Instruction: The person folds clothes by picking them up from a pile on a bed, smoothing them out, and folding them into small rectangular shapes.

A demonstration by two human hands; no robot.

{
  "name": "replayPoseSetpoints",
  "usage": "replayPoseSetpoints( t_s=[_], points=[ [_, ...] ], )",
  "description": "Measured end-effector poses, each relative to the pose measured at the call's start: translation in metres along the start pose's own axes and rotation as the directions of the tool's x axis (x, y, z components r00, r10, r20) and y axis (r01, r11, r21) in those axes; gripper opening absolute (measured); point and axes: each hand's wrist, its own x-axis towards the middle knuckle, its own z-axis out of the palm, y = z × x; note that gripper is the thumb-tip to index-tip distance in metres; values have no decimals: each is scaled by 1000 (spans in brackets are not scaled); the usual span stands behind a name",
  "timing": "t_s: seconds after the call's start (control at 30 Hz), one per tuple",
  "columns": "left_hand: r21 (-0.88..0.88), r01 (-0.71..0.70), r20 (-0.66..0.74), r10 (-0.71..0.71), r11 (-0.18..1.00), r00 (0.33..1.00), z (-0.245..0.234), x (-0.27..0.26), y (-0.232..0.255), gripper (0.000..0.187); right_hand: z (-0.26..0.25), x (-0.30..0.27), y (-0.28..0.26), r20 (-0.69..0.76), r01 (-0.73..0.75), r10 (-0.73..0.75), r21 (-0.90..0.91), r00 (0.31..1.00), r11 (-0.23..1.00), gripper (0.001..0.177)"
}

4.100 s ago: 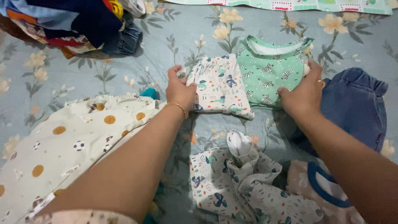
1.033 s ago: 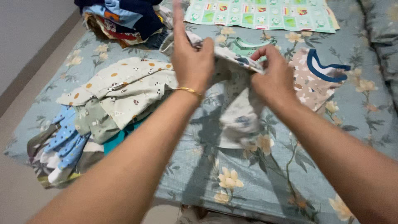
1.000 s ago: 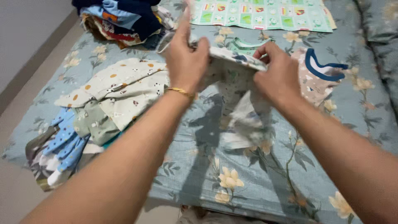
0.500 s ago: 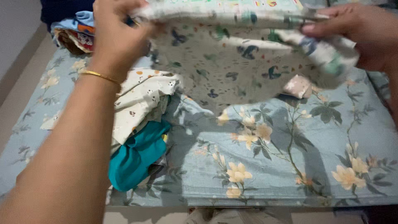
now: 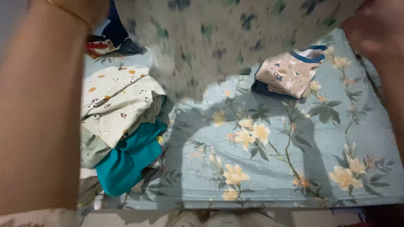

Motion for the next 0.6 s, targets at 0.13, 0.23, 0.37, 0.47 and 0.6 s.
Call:
replayPoseSetpoints(
  t_s=[0.13,0.23,0.37,0.47,0.6],
  points=[
    [106,-66,213,42,992,976,4,-23,-20,37,8,-8,21,72,-182,187,-75,980,980,25],
    [162,-167,515,61,973,855,22,-66,-40,47,29,-35,61,240,-360,420,-256,875,897,23],
    [547,104,627,-489,831,606,73,-179,-53,44,67,-111,126,556,-120,467,-546,688,829,17],
    [643,260,588,-682,721,436,84,-237,-52,34,73,-169,150,639,32,513,-643,574,765,10],
    [640,186,593,-632,746,498,77,-263,-45,45,63,-209,148,613,135,659,-769,436,625,15]
  ],
)
